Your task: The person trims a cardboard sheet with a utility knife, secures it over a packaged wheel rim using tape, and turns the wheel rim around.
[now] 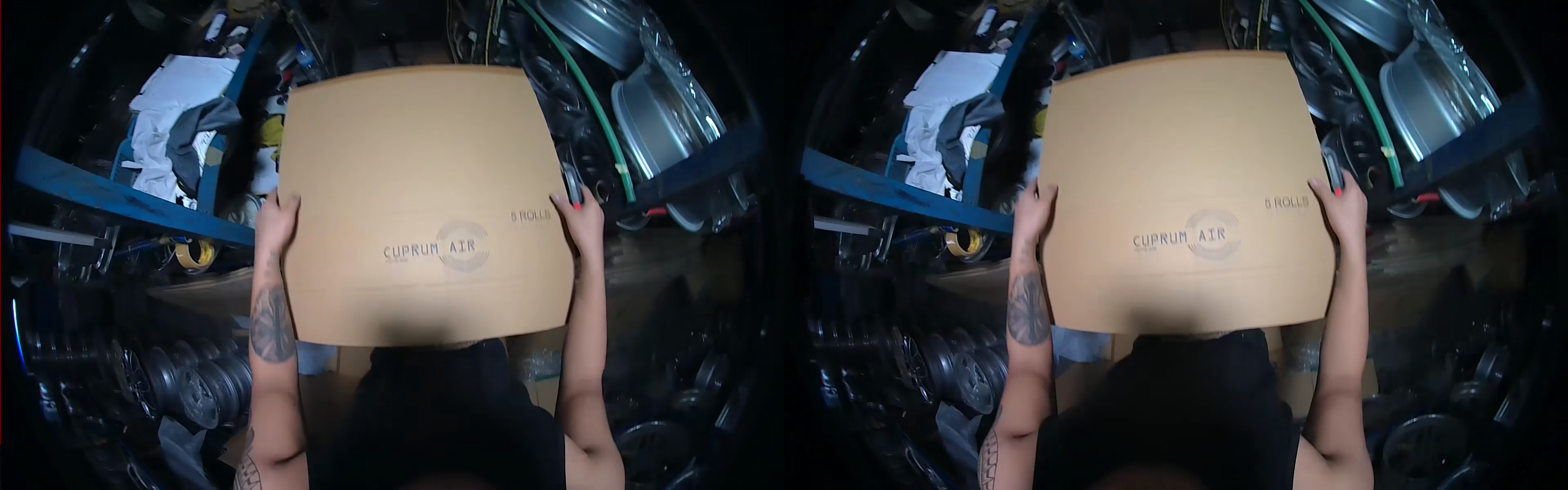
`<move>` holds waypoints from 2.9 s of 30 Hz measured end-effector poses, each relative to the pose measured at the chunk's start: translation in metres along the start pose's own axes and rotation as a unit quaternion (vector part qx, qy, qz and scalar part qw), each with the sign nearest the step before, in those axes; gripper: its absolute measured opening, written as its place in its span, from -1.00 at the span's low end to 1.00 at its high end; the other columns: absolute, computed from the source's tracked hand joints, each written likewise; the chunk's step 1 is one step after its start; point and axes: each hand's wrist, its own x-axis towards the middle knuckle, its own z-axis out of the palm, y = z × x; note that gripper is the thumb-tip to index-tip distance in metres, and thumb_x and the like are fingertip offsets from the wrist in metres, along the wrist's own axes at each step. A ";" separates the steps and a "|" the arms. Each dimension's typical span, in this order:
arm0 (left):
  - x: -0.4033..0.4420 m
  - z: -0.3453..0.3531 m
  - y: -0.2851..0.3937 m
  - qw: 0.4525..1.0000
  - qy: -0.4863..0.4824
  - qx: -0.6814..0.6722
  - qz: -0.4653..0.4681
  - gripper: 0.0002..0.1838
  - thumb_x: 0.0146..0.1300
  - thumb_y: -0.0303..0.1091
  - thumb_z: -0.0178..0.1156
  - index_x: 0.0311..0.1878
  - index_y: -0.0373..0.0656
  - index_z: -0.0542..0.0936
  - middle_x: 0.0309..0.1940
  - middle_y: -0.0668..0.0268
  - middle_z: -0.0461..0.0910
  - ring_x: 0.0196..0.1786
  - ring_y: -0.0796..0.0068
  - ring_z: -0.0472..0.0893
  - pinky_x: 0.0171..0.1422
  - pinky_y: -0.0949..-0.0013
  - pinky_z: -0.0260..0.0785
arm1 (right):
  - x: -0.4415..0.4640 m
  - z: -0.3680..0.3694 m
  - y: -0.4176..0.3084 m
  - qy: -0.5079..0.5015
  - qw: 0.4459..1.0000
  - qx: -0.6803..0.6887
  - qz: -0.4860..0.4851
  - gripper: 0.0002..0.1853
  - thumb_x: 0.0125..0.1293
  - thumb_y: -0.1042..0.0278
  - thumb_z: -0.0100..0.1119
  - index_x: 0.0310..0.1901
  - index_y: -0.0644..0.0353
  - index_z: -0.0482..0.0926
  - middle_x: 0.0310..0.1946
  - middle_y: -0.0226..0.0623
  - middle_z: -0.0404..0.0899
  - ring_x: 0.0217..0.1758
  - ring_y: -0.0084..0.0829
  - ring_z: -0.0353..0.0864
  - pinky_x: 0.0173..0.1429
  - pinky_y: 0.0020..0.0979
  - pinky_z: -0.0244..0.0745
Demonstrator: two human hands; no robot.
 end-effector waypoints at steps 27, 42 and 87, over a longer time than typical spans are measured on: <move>0.020 -0.009 0.041 0.964 -0.121 0.237 -0.021 0.18 0.31 0.43 0.22 0.64 -0.35 0.04 0.35 -0.37 0.43 0.29 -0.33 0.59 0.37 -0.11 0.47 | 0.007 -0.003 -0.011 -0.082 0.992 0.038 0.082 -0.45 0.34 0.27 0.45 0.31 0.24 0.53 -0.10 -0.09 0.76 -0.04 -0.26 0.74 0.15 -0.29 0.55; 0.034 0.005 0.054 0.986 -0.021 0.168 0.005 -0.17 0.35 0.33 0.21 0.43 -0.16 0.52 -0.01 -0.29 0.70 0.12 -0.32 0.68 0.26 -0.08 0.52 | 0.001 0.017 -0.018 -0.020 0.984 -0.171 0.045 -0.45 0.41 0.00 0.33 0.24 0.27 0.57 0.02 0.08 0.63 0.10 0.20 0.64 0.11 0.07 0.55; 0.217 0.250 0.332 0.881 -0.155 0.066 0.442 -0.18 0.13 0.37 0.40 0.30 -0.03 0.67 0.31 0.21 0.66 0.46 0.09 0.49 0.48 -0.23 0.16 | 0.318 0.143 -0.037 -0.129 0.985 -0.054 -0.105 -0.50 0.63 0.01 0.00 0.54 -0.27 0.39 0.03 -0.09 0.77 0.10 0.04 0.74 0.21 0.00 0.57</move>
